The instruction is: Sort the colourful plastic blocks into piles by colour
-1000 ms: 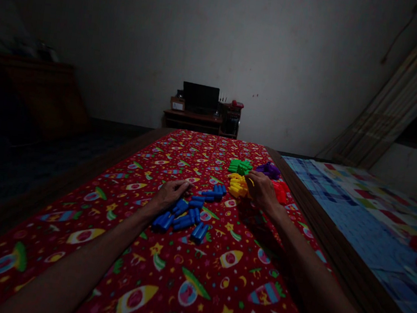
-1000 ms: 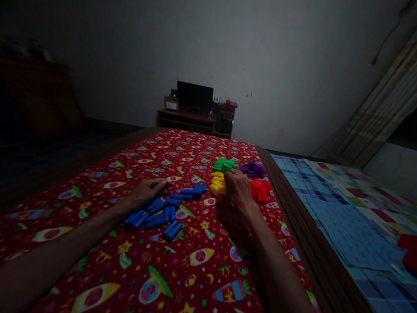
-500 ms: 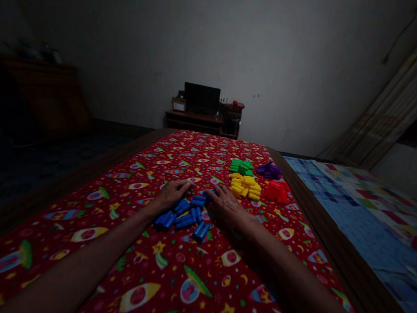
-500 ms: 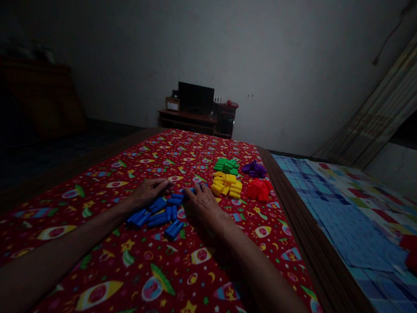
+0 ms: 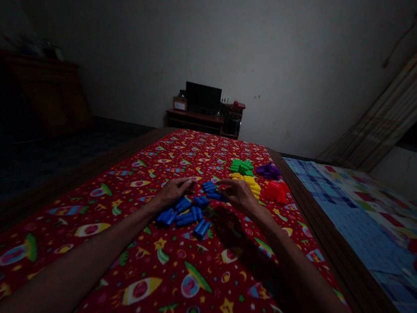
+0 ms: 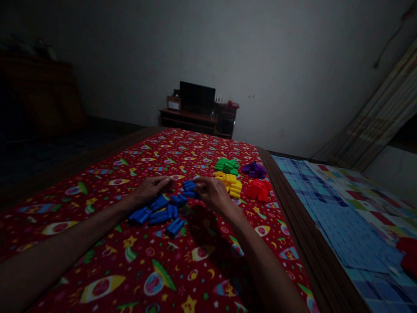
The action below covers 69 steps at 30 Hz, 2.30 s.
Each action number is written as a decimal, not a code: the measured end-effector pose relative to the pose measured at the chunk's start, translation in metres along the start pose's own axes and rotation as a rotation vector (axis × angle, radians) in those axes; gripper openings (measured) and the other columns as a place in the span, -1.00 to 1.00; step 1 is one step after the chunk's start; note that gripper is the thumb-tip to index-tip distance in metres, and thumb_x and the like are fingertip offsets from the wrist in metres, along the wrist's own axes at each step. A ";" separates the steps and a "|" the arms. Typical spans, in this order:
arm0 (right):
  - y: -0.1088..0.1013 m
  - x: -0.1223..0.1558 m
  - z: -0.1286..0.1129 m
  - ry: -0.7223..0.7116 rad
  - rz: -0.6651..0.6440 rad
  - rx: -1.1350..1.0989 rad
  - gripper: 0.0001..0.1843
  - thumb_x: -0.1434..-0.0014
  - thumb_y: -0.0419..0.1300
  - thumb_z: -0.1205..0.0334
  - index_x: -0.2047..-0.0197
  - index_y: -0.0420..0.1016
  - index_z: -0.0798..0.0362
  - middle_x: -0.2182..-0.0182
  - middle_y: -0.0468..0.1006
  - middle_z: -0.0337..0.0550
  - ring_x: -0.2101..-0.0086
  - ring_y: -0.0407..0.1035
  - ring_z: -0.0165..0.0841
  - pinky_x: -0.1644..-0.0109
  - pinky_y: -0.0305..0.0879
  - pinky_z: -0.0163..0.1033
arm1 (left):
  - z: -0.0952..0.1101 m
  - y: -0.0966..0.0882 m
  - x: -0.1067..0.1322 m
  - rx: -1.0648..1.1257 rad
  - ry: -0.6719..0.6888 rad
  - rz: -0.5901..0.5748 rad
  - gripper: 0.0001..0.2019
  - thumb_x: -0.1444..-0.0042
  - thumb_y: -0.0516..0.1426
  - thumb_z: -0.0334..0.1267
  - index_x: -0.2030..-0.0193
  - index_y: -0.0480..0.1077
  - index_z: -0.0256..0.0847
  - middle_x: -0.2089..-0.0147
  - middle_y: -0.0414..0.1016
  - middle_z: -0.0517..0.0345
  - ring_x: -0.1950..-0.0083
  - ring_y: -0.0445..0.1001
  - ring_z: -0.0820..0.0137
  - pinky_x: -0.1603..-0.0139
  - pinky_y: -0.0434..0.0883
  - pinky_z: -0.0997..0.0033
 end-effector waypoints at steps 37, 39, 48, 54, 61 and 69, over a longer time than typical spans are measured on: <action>-0.002 0.079 -0.006 0.042 0.054 -0.008 -0.71 -0.21 0.12 0.25 0.06 0.57 0.10 0.25 0.65 -0.09 0.31 0.49 -0.30 0.23 0.32 -0.29 | 0.089 0.086 0.072 -0.718 0.667 -0.311 -0.67 -0.18 0.18 -0.22 -0.08 0.39 -0.18 -0.05 0.46 -0.02 -0.06 0.43 0.21 -0.07 0.39 0.20; -0.013 0.085 0.014 0.134 0.097 0.053 -0.73 -0.20 0.12 0.27 0.12 0.60 0.10 0.25 0.65 -0.07 0.30 0.50 -0.27 0.22 0.32 -0.27 | 0.086 0.079 0.067 -0.798 0.630 -0.300 -0.67 -0.18 0.18 -0.19 -0.08 0.40 -0.16 -0.06 0.46 -0.02 -0.06 0.43 0.19 -0.06 0.39 0.18; -0.048 0.101 0.051 0.191 0.121 0.413 -0.77 -0.11 0.14 0.34 0.22 0.61 0.10 0.27 0.62 0.01 0.25 0.44 -0.26 0.16 0.30 -0.24 | 0.054 0.038 0.040 -0.979 0.347 -0.272 -0.70 -0.20 0.12 -0.17 -0.03 0.46 -0.19 -0.07 0.48 -0.06 -0.09 0.43 0.19 -0.09 0.37 0.27; -0.046 0.101 0.046 0.071 0.323 0.250 -0.75 -0.14 0.13 0.31 0.18 0.60 0.09 0.22 0.62 0.03 0.21 0.46 -0.21 0.10 0.35 -0.14 | 0.046 0.033 0.036 -0.939 0.235 -0.285 -0.68 -0.22 0.08 -0.14 -0.05 0.45 -0.17 -0.05 0.52 -0.06 -0.04 0.49 0.19 0.00 0.39 0.32; -0.002 0.039 0.010 -0.032 0.019 0.193 -0.67 -0.21 0.05 0.38 0.05 0.57 0.06 0.27 0.64 -0.03 0.32 0.48 -0.31 0.23 0.33 -0.28 | 0.054 0.023 0.034 -0.973 0.187 -0.187 -0.79 -0.19 0.06 -0.20 0.16 0.47 -0.18 0.16 0.57 0.01 0.13 0.52 0.24 0.17 0.37 0.39; 0.067 -0.037 -0.007 -0.177 -0.296 0.413 -0.75 -0.16 0.13 0.44 0.09 0.50 0.20 0.16 0.55 0.09 0.17 0.38 -0.30 0.07 0.25 -0.25 | 0.043 0.011 0.027 -0.933 0.249 -0.105 -0.74 -0.30 -0.04 -0.18 0.18 0.43 -0.21 0.22 0.55 -0.02 0.17 0.51 0.26 0.17 0.35 0.38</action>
Point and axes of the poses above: each hand's wrist, its own x-axis away from the middle knuckle, its own y-axis out of the palm, z = x × y, the point moved 6 cm from there along -x, towards the middle knuckle
